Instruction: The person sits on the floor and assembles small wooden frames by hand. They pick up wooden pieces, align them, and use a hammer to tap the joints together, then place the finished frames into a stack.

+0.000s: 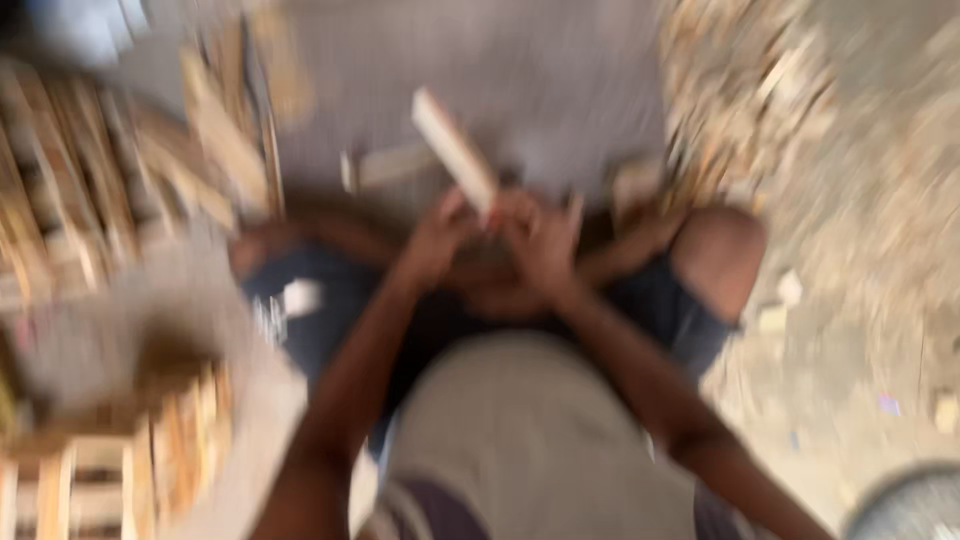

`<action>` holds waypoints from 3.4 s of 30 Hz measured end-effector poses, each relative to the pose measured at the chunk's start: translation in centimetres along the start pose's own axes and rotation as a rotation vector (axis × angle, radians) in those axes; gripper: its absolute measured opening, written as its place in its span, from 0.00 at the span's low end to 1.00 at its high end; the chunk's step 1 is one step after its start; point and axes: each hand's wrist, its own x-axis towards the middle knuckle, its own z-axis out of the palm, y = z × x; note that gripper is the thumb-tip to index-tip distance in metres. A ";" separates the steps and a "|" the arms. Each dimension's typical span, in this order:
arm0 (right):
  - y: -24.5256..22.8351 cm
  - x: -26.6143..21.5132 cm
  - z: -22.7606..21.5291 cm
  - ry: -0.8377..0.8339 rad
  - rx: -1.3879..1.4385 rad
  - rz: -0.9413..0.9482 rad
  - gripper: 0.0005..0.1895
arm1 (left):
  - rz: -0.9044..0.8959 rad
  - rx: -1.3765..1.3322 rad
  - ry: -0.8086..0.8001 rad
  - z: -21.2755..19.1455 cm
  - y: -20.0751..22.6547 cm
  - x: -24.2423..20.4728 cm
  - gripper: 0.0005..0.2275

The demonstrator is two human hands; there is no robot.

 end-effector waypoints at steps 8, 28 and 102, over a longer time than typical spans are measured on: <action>0.7 -1.3 -1.9 0.132 -0.080 -0.204 0.16 | 0.003 -0.159 0.129 -0.7 1.2 2.6 0.22; 8.5 -2.4 -2.2 -0.313 0.119 0.238 0.19 | 0.499 1.290 0.313 -13.9 -0.8 10.9 0.23; 7.6 -0.1 0.1 -0.228 0.889 0.897 0.15 | 0.362 1.199 0.059 -11.5 0.4 10.7 0.17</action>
